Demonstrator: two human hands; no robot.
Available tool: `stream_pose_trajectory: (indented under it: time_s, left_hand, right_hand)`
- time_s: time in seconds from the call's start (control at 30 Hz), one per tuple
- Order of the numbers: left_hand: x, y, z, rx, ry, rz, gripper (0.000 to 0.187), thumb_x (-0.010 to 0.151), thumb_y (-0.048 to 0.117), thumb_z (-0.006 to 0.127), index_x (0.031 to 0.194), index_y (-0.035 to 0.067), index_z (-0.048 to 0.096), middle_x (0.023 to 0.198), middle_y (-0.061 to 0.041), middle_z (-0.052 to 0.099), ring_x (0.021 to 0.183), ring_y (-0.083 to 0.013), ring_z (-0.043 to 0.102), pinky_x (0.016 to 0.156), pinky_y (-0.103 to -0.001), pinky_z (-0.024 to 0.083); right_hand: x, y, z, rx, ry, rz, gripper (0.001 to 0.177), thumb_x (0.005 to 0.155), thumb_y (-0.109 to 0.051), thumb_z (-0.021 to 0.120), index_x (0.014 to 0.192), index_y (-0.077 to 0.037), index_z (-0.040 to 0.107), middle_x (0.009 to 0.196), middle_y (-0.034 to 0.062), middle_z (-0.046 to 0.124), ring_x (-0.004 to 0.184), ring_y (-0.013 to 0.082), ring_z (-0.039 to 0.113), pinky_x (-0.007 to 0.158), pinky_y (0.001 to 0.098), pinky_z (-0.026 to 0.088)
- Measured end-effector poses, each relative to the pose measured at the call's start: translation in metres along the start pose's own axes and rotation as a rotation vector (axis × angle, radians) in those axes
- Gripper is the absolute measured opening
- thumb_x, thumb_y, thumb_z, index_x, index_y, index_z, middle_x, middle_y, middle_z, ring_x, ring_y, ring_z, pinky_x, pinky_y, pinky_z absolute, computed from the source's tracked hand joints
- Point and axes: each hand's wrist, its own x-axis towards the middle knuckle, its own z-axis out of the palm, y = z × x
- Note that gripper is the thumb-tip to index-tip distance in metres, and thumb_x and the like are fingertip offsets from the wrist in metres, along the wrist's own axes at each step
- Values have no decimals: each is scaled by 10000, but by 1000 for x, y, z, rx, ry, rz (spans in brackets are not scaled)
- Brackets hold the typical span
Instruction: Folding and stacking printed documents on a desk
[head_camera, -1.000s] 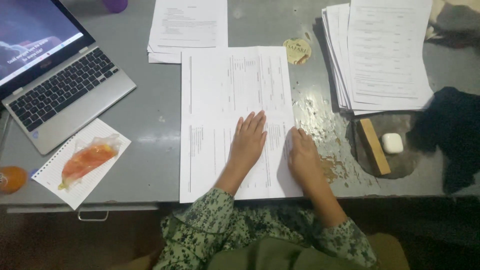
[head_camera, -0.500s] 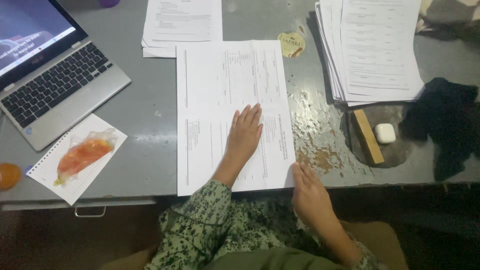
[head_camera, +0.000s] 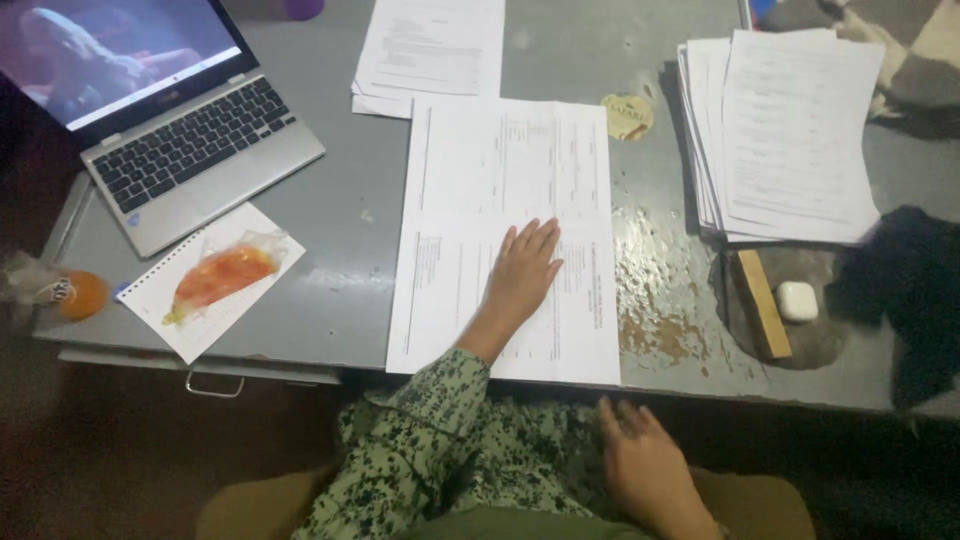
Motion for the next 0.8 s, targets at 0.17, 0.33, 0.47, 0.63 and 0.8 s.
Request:
stream_pose_trajectory:
  time_s: [0.17,0.33,0.47,0.63,0.8]
  left_hand:
    - [-17,2,14,0,72,17,548,1058,349,452,1525,63,429,1608,-64,395,1489,-272,337,1239,-507,218]
    - [-46,19,16,53,121,23,544,1034,357,502,1499,75,473,1596,-53,422,1480,-261,365,1236,-503,244]
    - [-57,28,-4,-10,77,-4,545,1052,330,472,1514,43,436,1596,-86,410,1479,-289,351,1237,-513,232]
    - [-71,40,-12,17,185,-39,498,1009,291,561,1441,46,529,1547,-80,476,1442,-287,410,1205,-506,293]
    - [-72,53,-10,-79,381,-49,271,958,162,631,1204,75,706,1368,-81,633,1317,-321,533,1133,-526,368]
  right_hand:
    - [28,-16,-47,328,-526,690,527,947,-617,454,797,-194,732,829,160,774,923,383,732,802,465,521]
    - [31,10,-20,606,-398,966,660,923,-604,473,1047,-56,820,1072,208,776,1066,316,675,911,405,488]
    - [40,-1,-24,1057,-55,1058,320,965,-239,675,1108,6,822,1066,120,792,983,204,668,855,341,505]
    - [35,0,-5,1003,164,933,371,931,-250,692,1192,4,762,1134,131,768,1045,158,661,954,306,490]
    - [59,16,-17,615,146,818,397,951,-370,613,1249,-156,766,1169,110,770,1165,171,699,990,317,501]
